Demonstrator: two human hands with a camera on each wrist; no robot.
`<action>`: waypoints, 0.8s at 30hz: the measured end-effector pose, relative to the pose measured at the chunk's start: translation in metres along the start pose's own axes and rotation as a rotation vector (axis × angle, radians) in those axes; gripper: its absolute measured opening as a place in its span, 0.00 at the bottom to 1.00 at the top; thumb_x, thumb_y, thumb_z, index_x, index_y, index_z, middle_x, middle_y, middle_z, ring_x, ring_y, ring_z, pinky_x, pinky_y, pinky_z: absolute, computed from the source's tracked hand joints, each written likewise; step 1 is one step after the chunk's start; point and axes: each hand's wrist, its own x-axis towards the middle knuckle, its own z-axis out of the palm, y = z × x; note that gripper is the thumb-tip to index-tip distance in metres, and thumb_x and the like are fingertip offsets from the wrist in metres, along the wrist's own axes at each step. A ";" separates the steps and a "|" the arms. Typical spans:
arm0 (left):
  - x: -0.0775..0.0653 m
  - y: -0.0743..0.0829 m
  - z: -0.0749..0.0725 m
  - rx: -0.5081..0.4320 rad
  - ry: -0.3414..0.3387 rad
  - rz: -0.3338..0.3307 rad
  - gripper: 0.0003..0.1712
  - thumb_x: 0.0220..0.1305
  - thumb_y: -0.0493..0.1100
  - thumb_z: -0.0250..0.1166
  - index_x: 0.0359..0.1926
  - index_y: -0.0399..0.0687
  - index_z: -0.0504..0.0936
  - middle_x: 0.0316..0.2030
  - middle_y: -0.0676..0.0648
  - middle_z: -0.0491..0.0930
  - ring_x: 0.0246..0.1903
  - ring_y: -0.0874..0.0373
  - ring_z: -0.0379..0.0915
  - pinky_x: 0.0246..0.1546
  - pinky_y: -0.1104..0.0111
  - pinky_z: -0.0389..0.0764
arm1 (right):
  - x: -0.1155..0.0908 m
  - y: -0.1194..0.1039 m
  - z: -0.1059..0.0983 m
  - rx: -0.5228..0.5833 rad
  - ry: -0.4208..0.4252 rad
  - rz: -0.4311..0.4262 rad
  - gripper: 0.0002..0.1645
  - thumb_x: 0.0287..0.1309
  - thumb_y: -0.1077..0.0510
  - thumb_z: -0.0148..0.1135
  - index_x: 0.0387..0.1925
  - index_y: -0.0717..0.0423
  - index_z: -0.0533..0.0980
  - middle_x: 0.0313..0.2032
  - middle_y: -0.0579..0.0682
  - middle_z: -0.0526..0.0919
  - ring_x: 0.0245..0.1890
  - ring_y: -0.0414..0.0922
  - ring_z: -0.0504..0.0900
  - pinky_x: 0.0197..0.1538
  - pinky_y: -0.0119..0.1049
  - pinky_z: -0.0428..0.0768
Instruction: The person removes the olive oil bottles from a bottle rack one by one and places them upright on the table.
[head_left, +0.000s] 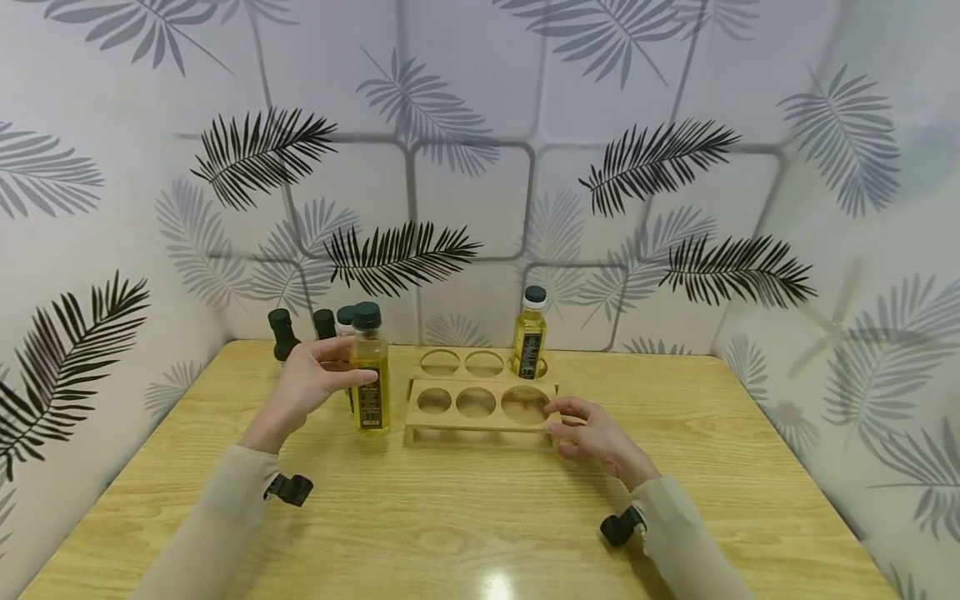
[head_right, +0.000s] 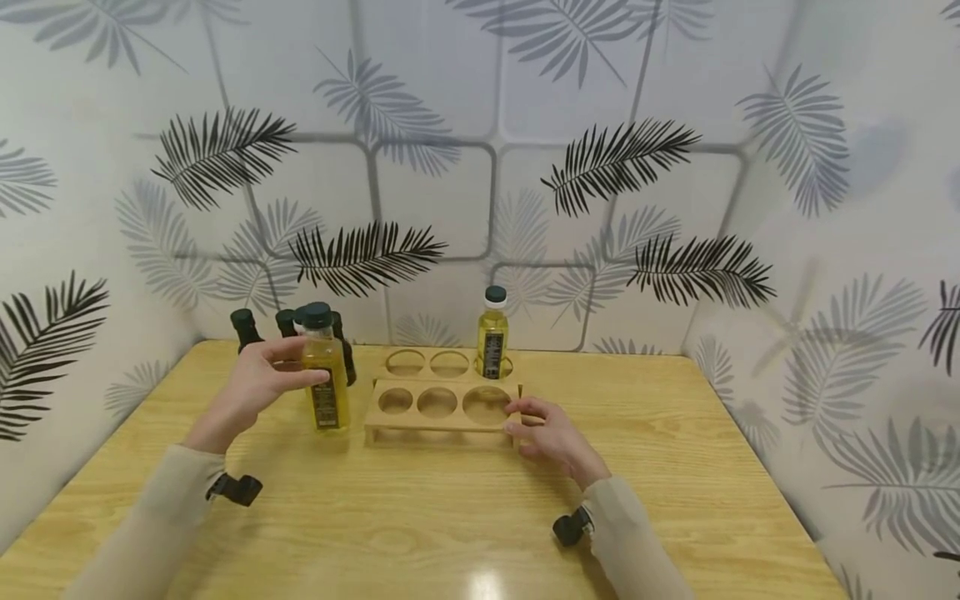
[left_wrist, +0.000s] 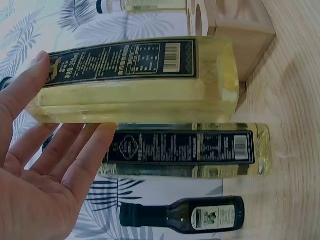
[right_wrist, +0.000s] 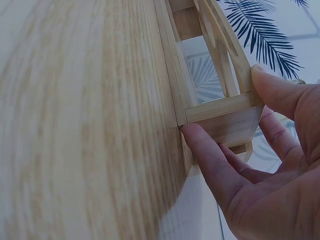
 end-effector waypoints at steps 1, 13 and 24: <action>0.000 -0.001 -0.002 -0.001 -0.004 -0.004 0.47 0.51 0.55 0.77 0.70 0.48 0.68 0.67 0.39 0.68 0.60 0.43 0.70 0.58 0.48 0.75 | 0.000 0.000 0.000 -0.002 0.000 0.002 0.25 0.64 0.56 0.64 0.61 0.59 0.72 0.71 0.59 0.61 0.69 0.59 0.65 0.47 0.42 0.84; -0.007 -0.015 -0.023 -0.010 -0.033 -0.014 0.44 0.55 0.52 0.75 0.70 0.46 0.69 0.62 0.39 0.72 0.57 0.45 0.72 0.56 0.53 0.78 | -0.002 -0.001 0.001 -0.025 0.009 -0.001 0.25 0.65 0.56 0.63 0.61 0.57 0.72 0.68 0.57 0.66 0.64 0.54 0.71 0.46 0.43 0.84; -0.008 -0.032 -0.051 0.014 -0.090 -0.032 0.46 0.60 0.48 0.72 0.73 0.38 0.60 0.71 0.32 0.58 0.65 0.37 0.62 0.61 0.45 0.71 | -0.001 -0.001 0.001 -0.014 0.019 0.017 0.25 0.64 0.56 0.64 0.61 0.58 0.73 0.68 0.57 0.66 0.63 0.53 0.72 0.46 0.41 0.84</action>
